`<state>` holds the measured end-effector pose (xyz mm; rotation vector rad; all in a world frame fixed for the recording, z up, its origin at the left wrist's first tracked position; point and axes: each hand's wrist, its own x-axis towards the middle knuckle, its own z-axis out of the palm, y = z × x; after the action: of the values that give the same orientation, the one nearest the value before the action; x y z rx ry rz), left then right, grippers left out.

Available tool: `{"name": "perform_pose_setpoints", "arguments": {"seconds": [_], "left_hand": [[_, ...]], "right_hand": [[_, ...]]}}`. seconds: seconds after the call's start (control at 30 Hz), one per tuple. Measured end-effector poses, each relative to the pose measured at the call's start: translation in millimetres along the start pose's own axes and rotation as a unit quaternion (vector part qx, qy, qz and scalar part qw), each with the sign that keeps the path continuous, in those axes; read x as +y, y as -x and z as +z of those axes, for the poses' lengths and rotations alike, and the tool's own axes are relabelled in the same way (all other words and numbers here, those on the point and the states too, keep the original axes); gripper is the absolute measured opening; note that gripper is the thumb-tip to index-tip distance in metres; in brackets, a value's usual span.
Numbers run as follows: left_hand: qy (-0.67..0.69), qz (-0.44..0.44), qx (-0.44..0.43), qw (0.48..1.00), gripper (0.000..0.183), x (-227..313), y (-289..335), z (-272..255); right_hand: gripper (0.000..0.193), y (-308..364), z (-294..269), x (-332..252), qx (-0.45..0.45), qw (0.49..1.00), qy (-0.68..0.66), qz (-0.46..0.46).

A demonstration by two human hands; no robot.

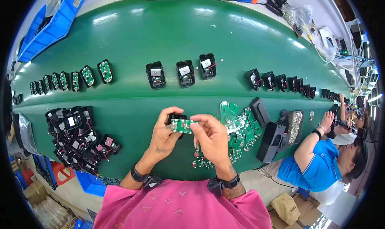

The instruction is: The person picks up a black housing and a circuit board, fits the board into the housing, and presses them together. After assembling the components, the person places the completed unit onto the green conveyor belt.

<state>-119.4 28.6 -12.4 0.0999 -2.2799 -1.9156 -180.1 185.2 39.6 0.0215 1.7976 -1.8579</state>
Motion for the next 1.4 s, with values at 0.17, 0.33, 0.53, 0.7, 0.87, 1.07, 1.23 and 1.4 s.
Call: {"name": "perform_pose_setpoints", "arguments": {"seconds": [0.17, 0.33, 0.53, 0.7, 0.87, 1.07, 1.23, 1.4], "left_hand": [[0.068, -0.089, 0.0, 0.994, 0.035, 21.6, -7.2, -7.0], [0.053, -0.067, -0.041, 0.996, 0.036, 12.2, -5.9, -8.7], [0.059, -0.081, -0.034, 0.994, 0.035, 11.6, -1.9, -6.1], [0.031, -0.082, -0.055, 0.995, 0.046, 19.8, -3.5, -5.9], [0.283, -0.177, -0.045, 0.942, 0.072, 19.1, -1.2, -6.2], [0.321, -0.201, -0.041, 0.924, 0.058, 23.7, 0.0, -3.4], [0.341, -0.231, -0.028, 0.911, 0.056, 27.5, 2.8, 1.2], [0.295, -0.234, 0.014, 0.926, 0.05, 34.5, 6.7, 5.4]], "right_hand": [[0.021, 4.4, -0.6, 3.1, 0.015, 1.0, 0.012, -0.005], [0.015, 7.8, -9.5, 3.0, -0.006, 0.998, -0.058, -0.014], [0.014, -1.8, 0.1, 1.5, 0.037, 0.999, -0.038, -0.002], [0.015, 1.2, 1.3, 9.4, 0.033, 0.999, 0.029, -0.002], [0.018, 3.3, -5.3, 13.7, 0.023, 0.987, 0.156, -0.035], [0.022, -2.4, -7.9, 14.0, 0.011, 0.945, 0.257, -0.202], [0.02, -2.1, -4.4, 17.0, -0.007, 0.963, 0.198, -0.183], [0.012, 6.6, 4.8, 17.9, 0.024, 0.951, 0.212, -0.222]]}}
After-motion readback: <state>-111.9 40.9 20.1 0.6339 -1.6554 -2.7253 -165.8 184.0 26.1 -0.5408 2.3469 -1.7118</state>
